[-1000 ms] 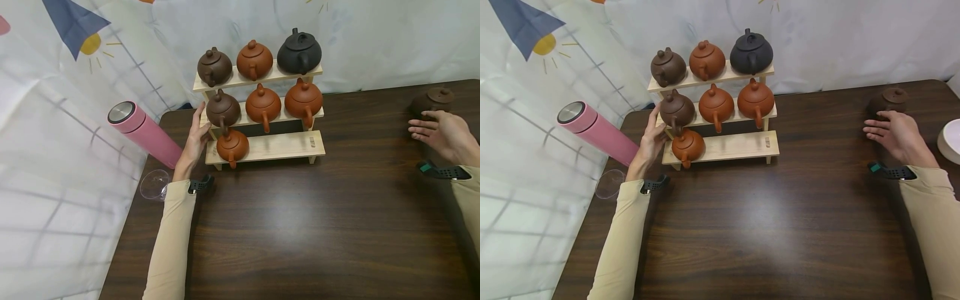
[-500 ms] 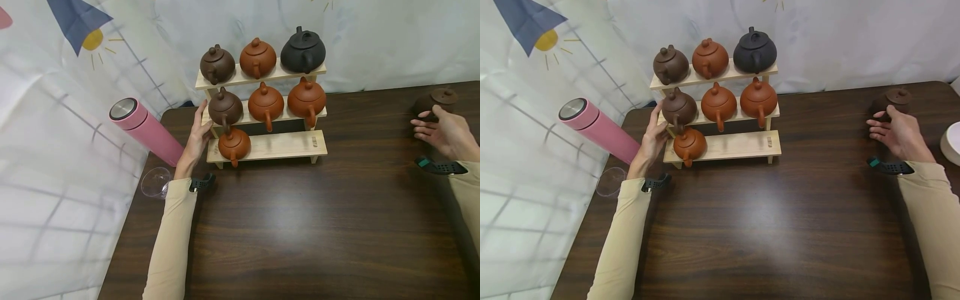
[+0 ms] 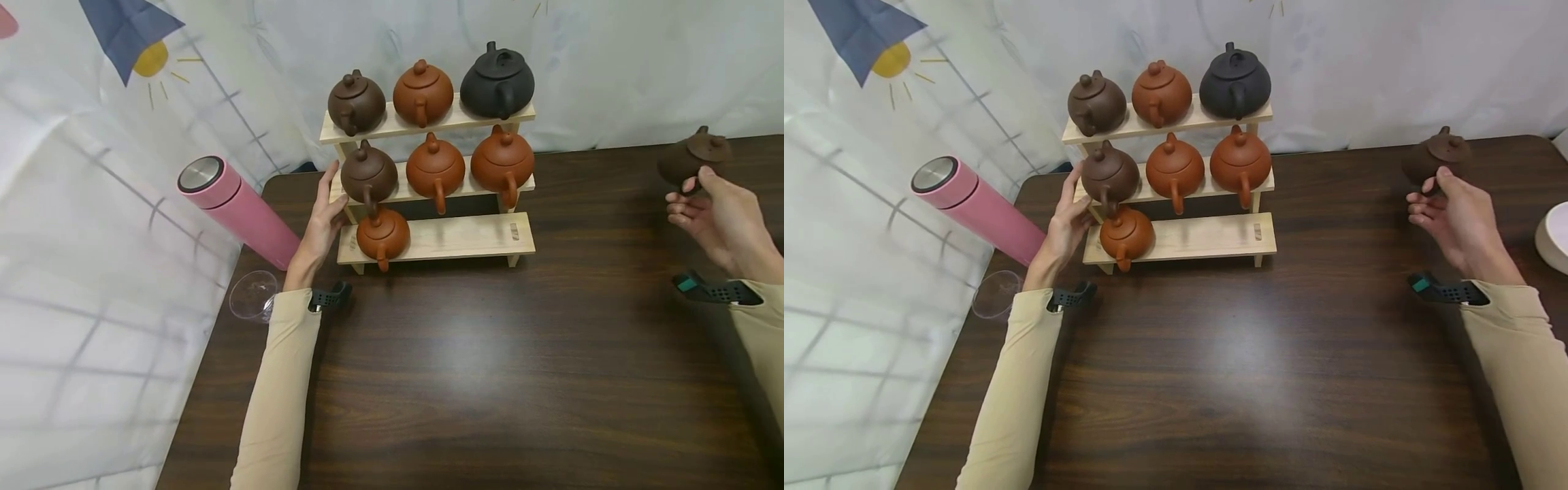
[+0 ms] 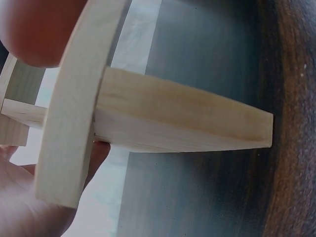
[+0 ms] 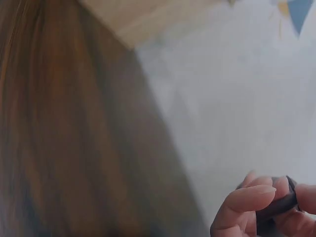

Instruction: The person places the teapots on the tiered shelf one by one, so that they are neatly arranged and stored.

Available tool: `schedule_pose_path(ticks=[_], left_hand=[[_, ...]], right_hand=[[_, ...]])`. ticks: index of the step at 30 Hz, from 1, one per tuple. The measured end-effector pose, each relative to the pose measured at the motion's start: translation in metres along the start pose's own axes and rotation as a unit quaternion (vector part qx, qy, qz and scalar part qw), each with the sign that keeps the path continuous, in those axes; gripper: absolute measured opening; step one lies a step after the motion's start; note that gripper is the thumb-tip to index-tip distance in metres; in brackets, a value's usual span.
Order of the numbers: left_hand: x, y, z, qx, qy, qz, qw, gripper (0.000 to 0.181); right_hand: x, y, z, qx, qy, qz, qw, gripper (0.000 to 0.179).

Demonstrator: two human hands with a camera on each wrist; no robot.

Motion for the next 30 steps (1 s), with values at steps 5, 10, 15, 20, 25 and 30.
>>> schedule_pose_path(ticks=[5, 10, 15, 20, 25, 30], left_hand=[[0.000, 0.000, 0.000, -0.001, 0.005, -0.003, 1.0000, 0.075], [0.000, 0.000, 0.001, -0.001, 0.002, -0.003, 1.0000, 0.075], [0.000, 0.000, 0.001, -0.007, 0.006, -0.002, 1.0000, 0.074], [-0.001, 0.000, 0.001, -0.006, 0.006, 0.000, 1.0000, 0.074], [-0.002, -0.001, 0.001, -0.008, 0.001, 0.004, 1.0000, 0.073], [-0.002, 0.000, 0.001, -0.005, 0.000, 0.004, 1.0000, 0.073]], right_hand=[[0.030, -0.013, 0.042, 0.050, -0.006, -0.065, 0.9966, 0.031], [0.058, -0.036, 0.085, 0.104, -0.010, -0.101, 0.9895, 0.031], [0.071, -0.059, 0.123, 0.164, -0.031, -0.099, 0.9809, 0.032], [0.070, -0.083, 0.160, 0.238, -0.057, -0.101, 0.9643, 0.031], [0.061, -0.109, 0.192, 0.295, -0.123, -0.112, 0.9410, 0.032], [0.042, -0.133, 0.222, 0.350, -0.173, -0.108, 0.9142, 0.034]])
Point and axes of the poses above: each hand's wrist, its own y-axis towards the middle knuckle, its own z-axis out of the palm, x = y × z, the point moved 10 cm from there along y, towards the middle knuckle, and after that the axes turned 6 degrees about -y, right-handed, at the moved point
